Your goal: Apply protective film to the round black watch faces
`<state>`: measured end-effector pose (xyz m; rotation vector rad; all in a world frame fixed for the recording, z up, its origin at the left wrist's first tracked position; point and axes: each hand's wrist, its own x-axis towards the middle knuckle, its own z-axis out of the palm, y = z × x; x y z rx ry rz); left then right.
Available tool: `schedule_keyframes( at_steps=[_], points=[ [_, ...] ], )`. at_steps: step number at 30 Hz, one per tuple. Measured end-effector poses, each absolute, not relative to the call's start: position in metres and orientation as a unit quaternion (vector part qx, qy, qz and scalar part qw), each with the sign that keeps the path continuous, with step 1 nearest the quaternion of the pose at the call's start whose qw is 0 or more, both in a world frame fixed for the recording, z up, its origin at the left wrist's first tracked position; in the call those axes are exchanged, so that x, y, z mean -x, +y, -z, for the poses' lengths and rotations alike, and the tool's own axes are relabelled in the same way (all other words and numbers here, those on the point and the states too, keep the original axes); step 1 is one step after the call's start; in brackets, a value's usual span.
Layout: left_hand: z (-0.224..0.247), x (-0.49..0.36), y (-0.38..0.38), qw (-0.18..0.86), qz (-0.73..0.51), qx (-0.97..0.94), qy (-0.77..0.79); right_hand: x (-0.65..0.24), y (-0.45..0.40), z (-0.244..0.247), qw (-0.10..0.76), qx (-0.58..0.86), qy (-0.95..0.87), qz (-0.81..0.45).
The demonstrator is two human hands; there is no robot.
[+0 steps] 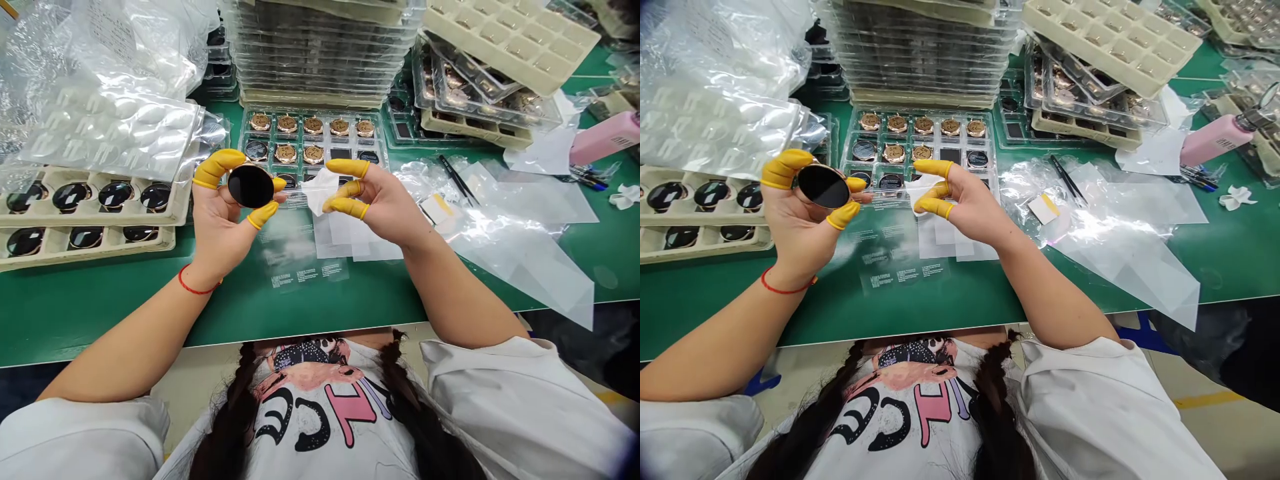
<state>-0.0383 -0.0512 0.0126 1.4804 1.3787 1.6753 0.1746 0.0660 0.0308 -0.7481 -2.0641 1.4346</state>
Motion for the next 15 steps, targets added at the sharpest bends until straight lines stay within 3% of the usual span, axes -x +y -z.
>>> schedule_keyframes(
  at_steps=[12, 15],
  points=[
    [-0.015, 0.042, -0.049, 0.287, -0.598, -0.55, 0.507, -0.184, 0.074, -0.041, 0.184, 0.262, -0.743, -0.588],
    [-0.014, 0.042, -0.048, 0.288, -0.597, -0.549, 0.509, -0.187, 0.08, -0.042, 0.241, 0.295, -0.757, -0.531]
  ],
)
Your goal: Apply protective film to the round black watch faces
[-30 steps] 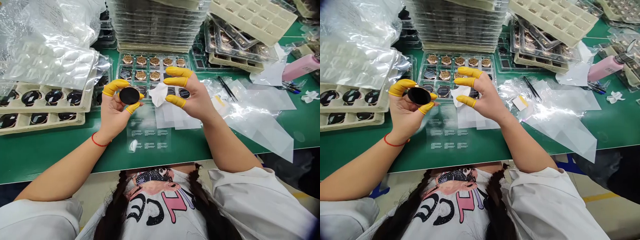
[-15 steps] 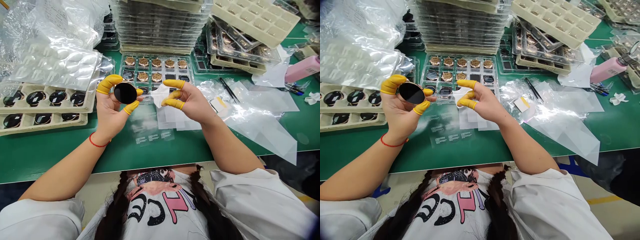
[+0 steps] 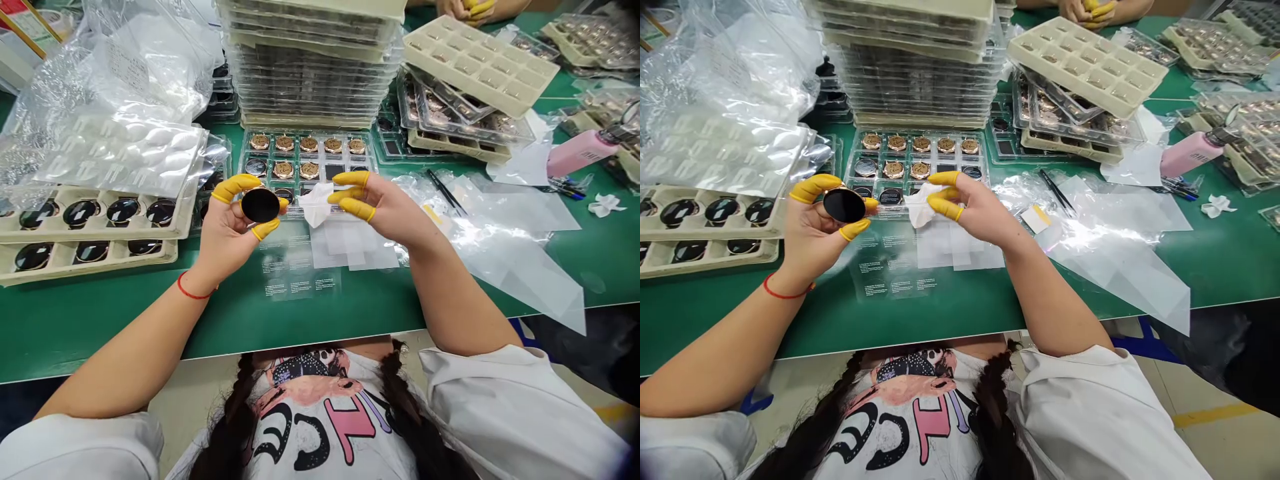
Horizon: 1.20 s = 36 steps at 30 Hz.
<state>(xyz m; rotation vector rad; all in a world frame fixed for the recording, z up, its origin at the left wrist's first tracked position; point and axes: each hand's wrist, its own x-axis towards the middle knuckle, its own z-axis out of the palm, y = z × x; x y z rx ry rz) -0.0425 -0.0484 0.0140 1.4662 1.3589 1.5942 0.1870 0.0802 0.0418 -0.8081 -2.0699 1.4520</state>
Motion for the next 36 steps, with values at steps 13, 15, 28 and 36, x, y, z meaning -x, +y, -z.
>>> schedule_keyframes(
  at_steps=[13, 15, 28, 36],
  points=[
    [-0.012, 0.041, -0.046, 0.32, -0.589, -0.535, 0.515, -0.184, 0.076, -0.045, 0.264, 0.33, -0.792, -0.44],
    [-0.011, 0.04, -0.046, 0.345, -0.582, -0.52, 0.521, -0.185, 0.074, -0.048, 0.272, 0.327, -0.793, -0.436],
    [0.004, 0.011, -0.052, 0.498, -0.513, -0.503, 0.486, -0.158, 0.045, -0.032, 0.231, 0.303, -0.696, -0.609],
    [0.009, 0.009, -0.054, 0.489, -0.5, -0.529, 0.481, -0.155, 0.041, -0.029, 0.219, 0.295, -0.715, -0.595]
  ],
)
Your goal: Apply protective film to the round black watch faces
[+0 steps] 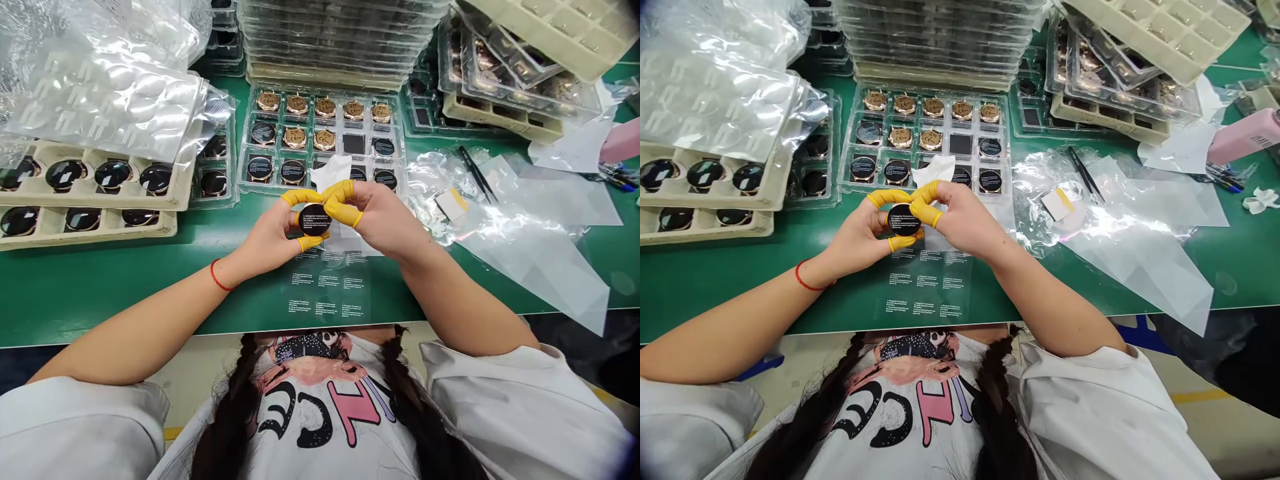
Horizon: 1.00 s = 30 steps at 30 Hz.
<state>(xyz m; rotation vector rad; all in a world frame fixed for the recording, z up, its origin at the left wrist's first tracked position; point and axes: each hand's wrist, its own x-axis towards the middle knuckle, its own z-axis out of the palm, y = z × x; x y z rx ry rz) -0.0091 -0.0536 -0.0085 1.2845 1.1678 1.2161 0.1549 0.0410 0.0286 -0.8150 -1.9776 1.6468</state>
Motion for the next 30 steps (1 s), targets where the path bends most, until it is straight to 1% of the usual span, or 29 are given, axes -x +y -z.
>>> schedule_keyframes(
  at_steps=[4, 10, 19, 30],
  points=[
    [0.0083, 0.0081, -0.0536, 0.491, -0.499, -0.533, 0.476, -0.1548, 0.0411, -0.029, 0.211, 0.301, -0.73, -0.576],
    [0.0079, 0.0069, -0.0534, 0.487, -0.503, -0.528, 0.48, -0.1542, 0.0389, -0.0279, 0.241, 0.296, -0.733, -0.563],
    [0.0107, 0.0063, -0.0539, 0.485, -0.51, -0.537, 0.464, -0.155, 0.039, -0.025, 0.261, 0.276, -0.75, -0.542],
    [0.0093, 0.0052, -0.0552, 0.478, -0.513, -0.542, 0.463, -0.1557, 0.0385, -0.0256, 0.265, 0.268, -0.761, -0.528]
  ],
)
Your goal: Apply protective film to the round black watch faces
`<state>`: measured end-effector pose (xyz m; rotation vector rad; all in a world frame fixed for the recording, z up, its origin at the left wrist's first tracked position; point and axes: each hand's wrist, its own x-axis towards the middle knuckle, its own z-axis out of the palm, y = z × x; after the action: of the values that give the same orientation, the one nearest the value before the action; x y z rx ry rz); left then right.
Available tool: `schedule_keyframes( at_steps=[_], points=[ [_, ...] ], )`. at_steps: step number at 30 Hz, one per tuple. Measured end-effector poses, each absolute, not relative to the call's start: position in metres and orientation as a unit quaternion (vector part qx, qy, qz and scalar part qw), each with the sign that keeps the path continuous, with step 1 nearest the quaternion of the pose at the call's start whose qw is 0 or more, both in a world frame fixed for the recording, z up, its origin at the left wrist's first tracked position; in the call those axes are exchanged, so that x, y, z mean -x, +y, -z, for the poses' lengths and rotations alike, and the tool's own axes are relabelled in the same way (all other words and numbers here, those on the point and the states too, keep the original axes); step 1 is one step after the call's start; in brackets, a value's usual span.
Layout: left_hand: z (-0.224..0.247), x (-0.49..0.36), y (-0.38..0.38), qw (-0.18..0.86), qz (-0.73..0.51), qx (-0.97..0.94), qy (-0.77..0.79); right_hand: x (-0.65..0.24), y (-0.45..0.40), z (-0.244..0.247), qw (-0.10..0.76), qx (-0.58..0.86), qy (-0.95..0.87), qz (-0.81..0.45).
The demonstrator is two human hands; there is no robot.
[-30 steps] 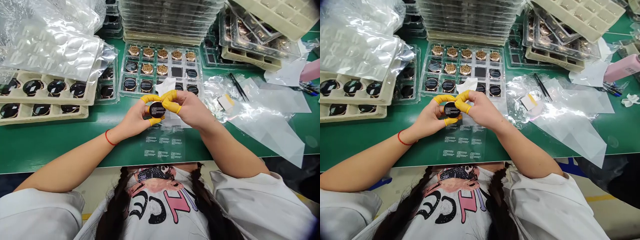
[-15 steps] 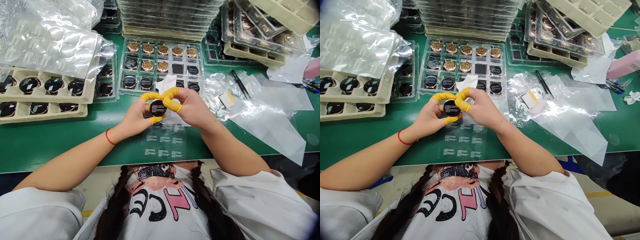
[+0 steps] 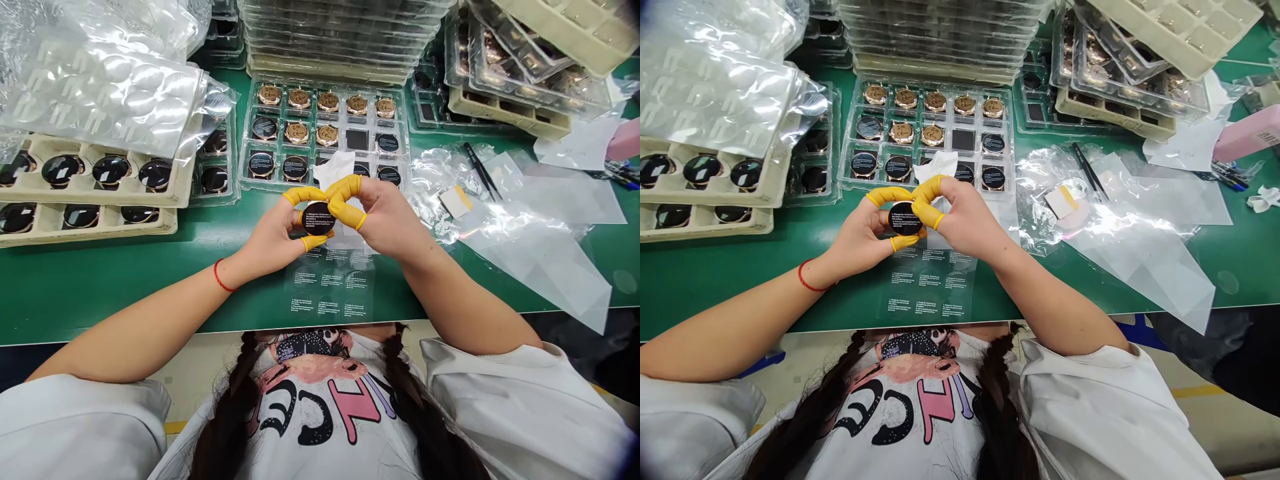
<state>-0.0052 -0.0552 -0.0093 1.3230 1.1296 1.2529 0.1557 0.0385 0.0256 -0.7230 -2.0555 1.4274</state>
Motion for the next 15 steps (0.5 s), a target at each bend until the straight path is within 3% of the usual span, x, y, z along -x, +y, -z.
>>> schedule_keyframes(
  at_steps=[15],
  points=[
    [0.0077, 0.0048, -0.056, 0.485, -0.511, -0.529, 0.472, -0.1558, 0.0361, -0.0261, 0.272, 0.271, -0.776, -0.501]
  ],
)
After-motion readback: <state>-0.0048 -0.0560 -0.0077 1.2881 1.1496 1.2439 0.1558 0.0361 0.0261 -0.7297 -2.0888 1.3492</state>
